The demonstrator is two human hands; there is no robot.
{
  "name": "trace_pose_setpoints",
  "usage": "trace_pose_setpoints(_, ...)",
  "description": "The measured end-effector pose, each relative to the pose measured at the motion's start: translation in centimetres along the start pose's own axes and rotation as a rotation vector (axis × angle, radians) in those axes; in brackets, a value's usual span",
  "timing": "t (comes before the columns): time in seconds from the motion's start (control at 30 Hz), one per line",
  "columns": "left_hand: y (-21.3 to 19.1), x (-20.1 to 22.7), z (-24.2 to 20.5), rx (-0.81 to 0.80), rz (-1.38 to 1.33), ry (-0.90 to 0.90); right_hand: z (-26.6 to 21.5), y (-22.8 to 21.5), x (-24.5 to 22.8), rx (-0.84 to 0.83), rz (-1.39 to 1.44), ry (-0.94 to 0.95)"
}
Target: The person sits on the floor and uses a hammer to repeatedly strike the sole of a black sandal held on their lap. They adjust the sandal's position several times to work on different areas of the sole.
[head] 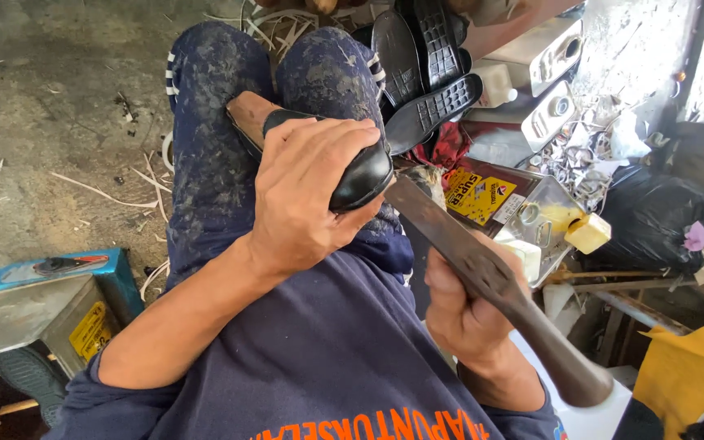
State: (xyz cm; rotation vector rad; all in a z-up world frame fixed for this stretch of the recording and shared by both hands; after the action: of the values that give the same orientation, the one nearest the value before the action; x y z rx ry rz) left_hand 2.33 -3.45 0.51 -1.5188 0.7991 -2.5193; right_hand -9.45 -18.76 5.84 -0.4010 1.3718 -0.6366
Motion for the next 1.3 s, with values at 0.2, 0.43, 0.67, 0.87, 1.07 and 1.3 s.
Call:
trace_pose_setpoints(0.2,0.1,-0.2,-0.4,0.004,-0.002,0.002,-2.0,-0.2,0.7,0.06,-0.179,-0.016)
trace_pose_setpoints(0.43,0.3,-0.3,-0.6,-0.008,-0.002,0.024,-1.7,0.0,0.1,0.02,-0.428,-0.122)
trace_pose_setpoints(0.67,-0.1,0.1,-0.4,0.028,0.029,0.004,-5.2,-1.3,1.6,0.174,-0.356,0.039)
trace_pose_setpoints(0.87,0.2,-0.1,-0.6,0.042,0.008,0.016,-2.0,-0.2,-0.1,-0.032,-0.468,-0.075)
trace_pose_setpoints(1.07,-0.5,0.0,-0.9,0.042,-0.002,-0.009,-1.4,-0.6,0.2,0.233,0.033,-0.107)
trace_pose_setpoints(1.3,-0.1,-0.5,-1.6,0.001,-0.029,-0.032,-2.6,-0.1,1.0,-0.016,-0.337,-0.06)
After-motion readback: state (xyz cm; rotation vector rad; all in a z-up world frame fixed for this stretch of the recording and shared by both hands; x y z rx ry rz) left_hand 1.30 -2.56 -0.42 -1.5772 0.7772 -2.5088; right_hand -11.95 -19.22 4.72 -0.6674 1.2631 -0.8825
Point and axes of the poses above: each hand's wrist, its own z-axis towards the middle knuckle, its own y-axis out of the palm, x = y × z, the point moved 3 cm from there along z, towards the middle knuckle, and after that the axes turned 7 degrees about -y, right-handed, at the moved point
